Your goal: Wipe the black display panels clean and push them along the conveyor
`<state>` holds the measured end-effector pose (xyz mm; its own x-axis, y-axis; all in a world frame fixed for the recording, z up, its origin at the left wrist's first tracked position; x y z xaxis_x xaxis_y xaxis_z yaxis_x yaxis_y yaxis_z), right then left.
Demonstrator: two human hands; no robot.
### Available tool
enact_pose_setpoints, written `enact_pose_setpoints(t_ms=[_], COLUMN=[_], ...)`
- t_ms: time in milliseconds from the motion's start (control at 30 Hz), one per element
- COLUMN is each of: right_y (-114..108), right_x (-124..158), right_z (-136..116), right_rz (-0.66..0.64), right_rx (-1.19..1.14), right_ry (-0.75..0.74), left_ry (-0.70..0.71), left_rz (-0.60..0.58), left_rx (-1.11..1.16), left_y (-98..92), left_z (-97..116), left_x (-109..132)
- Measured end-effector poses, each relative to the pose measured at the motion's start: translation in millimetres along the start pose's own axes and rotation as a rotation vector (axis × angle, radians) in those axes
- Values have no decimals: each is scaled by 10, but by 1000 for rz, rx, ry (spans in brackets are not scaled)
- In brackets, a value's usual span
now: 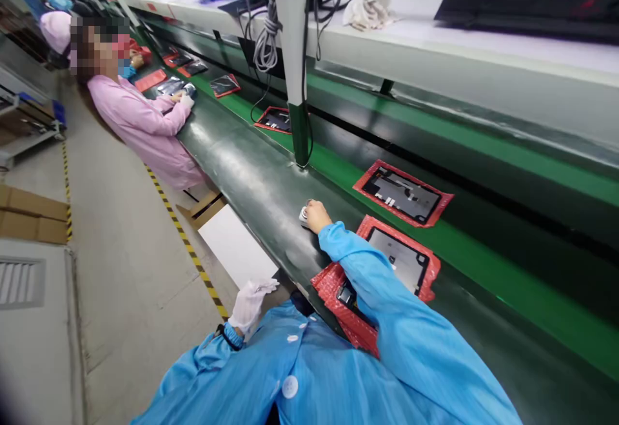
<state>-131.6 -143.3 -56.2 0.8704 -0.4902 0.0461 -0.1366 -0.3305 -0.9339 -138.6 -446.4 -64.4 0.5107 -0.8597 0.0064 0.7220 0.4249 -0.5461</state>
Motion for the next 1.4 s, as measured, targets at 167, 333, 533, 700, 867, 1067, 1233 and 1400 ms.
enact_pose_setpoints(t_ms=[167, 333, 533, 700, 867, 1067, 1233, 1400], right_y=[-37, -64, -204, -564, -493, -64, -222, -149], right_x=[27, 31, 108, 850, 1513, 1790, 1533, 1553], right_z=[-31, -147, -21, 801, 1350, 927, 1192, 1147], right_rz=[5, 10, 85, 376, 453, 297, 359, 379], right_rx=[34, 16, -50, -202, -197, -263, -200, -253], right_ry=[0, 20, 153, 355, 425, 121, 272, 208], left_ry=[-42, 70, 298, 495, 831, 830, 798, 808], left_rz=[-43, -111, -160, -203, -468, -569, -565, -542], left_rx=[33, -13, -61, -140, -313, -461, -506, -519], left_y=[-7, -22, 58, 393, 960, 1286, 1290, 1278], left_z=[-60, 80, 124, 392, 960, 1044, 948, 967], left_x=[-41, -91, -207, -373, -515, -573, -535, -525])
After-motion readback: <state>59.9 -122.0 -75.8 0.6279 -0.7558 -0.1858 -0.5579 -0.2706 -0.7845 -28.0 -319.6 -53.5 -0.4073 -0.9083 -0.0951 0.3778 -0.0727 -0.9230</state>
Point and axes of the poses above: each hand's wrist, its own x-axis away from the middle knuckle, its own y-axis out of the palm, z = x × y, the point moved 4 cm from there along -x, towards the middle knuckle, and after that the axes turned 2 degrees about x, right-handed, at the moved point
